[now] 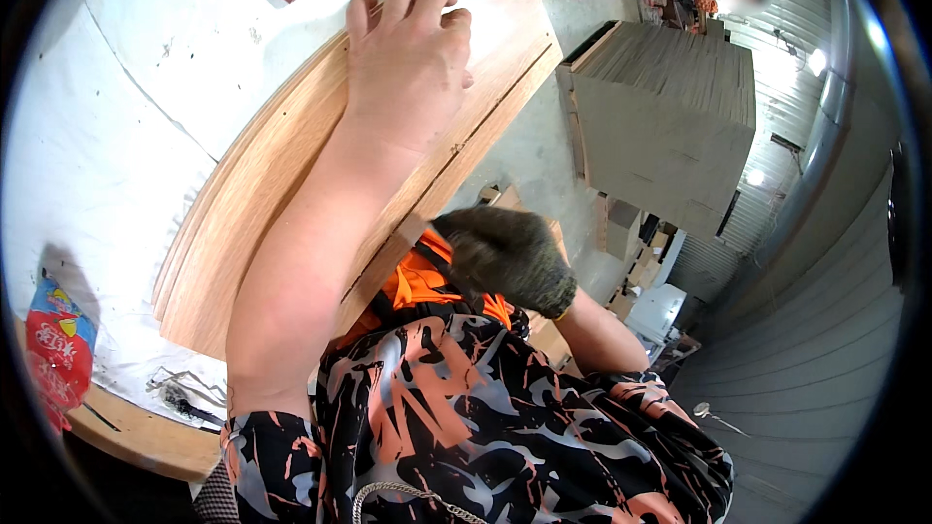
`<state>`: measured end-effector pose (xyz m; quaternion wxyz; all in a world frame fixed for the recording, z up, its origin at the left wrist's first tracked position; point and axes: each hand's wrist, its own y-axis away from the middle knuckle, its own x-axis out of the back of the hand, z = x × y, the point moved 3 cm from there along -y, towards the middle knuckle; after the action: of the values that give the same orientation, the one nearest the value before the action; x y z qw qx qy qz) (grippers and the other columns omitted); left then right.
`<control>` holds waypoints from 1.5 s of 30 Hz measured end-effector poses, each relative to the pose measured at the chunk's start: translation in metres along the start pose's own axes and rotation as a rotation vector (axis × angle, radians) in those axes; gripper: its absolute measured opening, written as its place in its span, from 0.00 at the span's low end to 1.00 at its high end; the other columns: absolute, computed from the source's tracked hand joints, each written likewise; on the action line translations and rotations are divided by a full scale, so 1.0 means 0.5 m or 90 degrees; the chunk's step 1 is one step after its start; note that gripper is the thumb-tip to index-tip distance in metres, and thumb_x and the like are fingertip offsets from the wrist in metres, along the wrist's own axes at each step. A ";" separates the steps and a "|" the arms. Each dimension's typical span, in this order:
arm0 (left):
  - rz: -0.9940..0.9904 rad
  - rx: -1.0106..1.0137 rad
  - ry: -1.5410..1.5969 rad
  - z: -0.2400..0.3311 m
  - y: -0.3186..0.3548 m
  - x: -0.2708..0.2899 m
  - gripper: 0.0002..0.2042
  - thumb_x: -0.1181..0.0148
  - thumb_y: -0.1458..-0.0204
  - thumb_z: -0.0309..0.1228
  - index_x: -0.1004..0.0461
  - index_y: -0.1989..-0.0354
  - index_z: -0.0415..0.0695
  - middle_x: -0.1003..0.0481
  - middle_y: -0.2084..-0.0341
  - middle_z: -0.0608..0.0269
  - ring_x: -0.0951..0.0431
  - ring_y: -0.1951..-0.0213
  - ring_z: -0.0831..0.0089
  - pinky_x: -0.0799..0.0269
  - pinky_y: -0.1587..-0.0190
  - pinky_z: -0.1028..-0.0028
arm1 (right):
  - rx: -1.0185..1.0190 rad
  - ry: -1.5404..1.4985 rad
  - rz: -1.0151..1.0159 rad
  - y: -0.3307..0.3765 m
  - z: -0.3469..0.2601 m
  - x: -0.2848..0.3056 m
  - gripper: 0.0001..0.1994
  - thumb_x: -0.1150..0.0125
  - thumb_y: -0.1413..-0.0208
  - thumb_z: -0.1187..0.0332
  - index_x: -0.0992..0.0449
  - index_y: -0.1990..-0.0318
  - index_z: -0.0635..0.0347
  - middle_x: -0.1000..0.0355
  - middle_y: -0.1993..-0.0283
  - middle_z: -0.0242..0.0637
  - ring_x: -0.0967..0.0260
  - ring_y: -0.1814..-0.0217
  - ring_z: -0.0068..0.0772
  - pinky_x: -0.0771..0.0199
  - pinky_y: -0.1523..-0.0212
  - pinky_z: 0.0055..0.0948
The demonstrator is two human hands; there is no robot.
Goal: The person sands the edges of wood boards by hand using a piece of sandpaper, while another person helps by holding the boards steady.
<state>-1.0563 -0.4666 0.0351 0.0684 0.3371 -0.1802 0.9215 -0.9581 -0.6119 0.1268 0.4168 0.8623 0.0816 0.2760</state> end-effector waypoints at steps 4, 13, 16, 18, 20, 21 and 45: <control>-0.139 0.000 -0.035 -0.002 0.001 0.008 0.22 0.28 0.53 0.39 0.19 0.47 0.52 0.30 0.41 0.70 0.37 0.36 0.68 0.57 0.29 0.54 | -0.060 -0.196 0.146 0.005 0.078 0.053 0.14 0.41 0.35 0.69 0.23 0.47 0.70 0.22 0.69 0.37 0.27 0.73 0.20 0.25 0.73 0.22; -0.455 -0.063 -0.084 0.084 0.041 0.086 0.27 0.23 0.62 0.32 0.19 0.47 0.55 0.35 0.34 0.64 0.47 0.27 0.59 0.66 0.23 0.54 | 0.039 -0.361 0.161 -0.025 0.161 0.083 0.12 0.43 0.34 0.68 0.23 0.51 0.69 0.25 0.73 0.34 0.30 0.77 0.21 0.29 0.75 0.23; -0.466 -0.056 -0.048 0.096 0.059 0.065 0.20 0.29 0.56 0.33 0.17 0.51 0.54 0.29 0.41 0.67 0.43 0.30 0.63 0.66 0.24 0.54 | 0.080 -0.357 0.163 -0.047 0.174 0.098 0.13 0.43 0.35 0.66 0.23 0.53 0.69 0.25 0.73 0.35 0.30 0.78 0.22 0.30 0.77 0.24; -0.332 -0.131 -0.028 0.085 0.086 0.042 0.16 0.30 0.55 0.34 0.16 0.55 0.54 0.23 0.55 0.74 0.33 0.41 0.67 0.52 0.30 0.55 | 0.092 -0.358 0.146 -0.057 0.172 0.105 0.13 0.42 0.35 0.66 0.23 0.53 0.69 0.24 0.72 0.36 0.30 0.78 0.23 0.31 0.77 0.24; -0.252 -0.165 -0.040 0.073 0.102 0.018 0.14 0.29 0.57 0.35 0.17 0.59 0.53 0.23 0.59 0.73 0.31 0.45 0.67 0.47 0.34 0.56 | 0.126 -0.376 0.133 -0.068 0.181 0.110 0.13 0.42 0.35 0.66 0.22 0.53 0.69 0.24 0.72 0.36 0.30 0.78 0.23 0.31 0.78 0.24; -0.210 -0.183 -0.046 0.069 0.106 0.012 0.13 0.29 0.57 0.35 0.17 0.61 0.53 0.24 0.61 0.72 0.30 0.47 0.67 0.45 0.36 0.56 | 0.144 -0.384 0.127 -0.073 0.184 0.112 0.13 0.42 0.35 0.66 0.22 0.53 0.69 0.24 0.72 0.36 0.30 0.78 0.23 0.31 0.78 0.24; -0.027 0.011 -0.201 0.050 0.126 0.065 0.22 0.26 0.55 0.32 0.19 0.48 0.48 0.26 0.44 0.59 0.28 0.42 0.61 0.31 0.39 0.62 | 0.263 -0.297 0.135 -0.168 0.188 0.177 0.11 0.39 0.37 0.71 0.21 0.50 0.66 0.22 0.69 0.36 0.26 0.72 0.20 0.24 0.71 0.25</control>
<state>-1.0818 -0.5342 0.0555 0.0555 0.4821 -0.1734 0.8570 -0.8258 -0.5886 0.0516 0.2092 0.9723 -0.0520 0.0905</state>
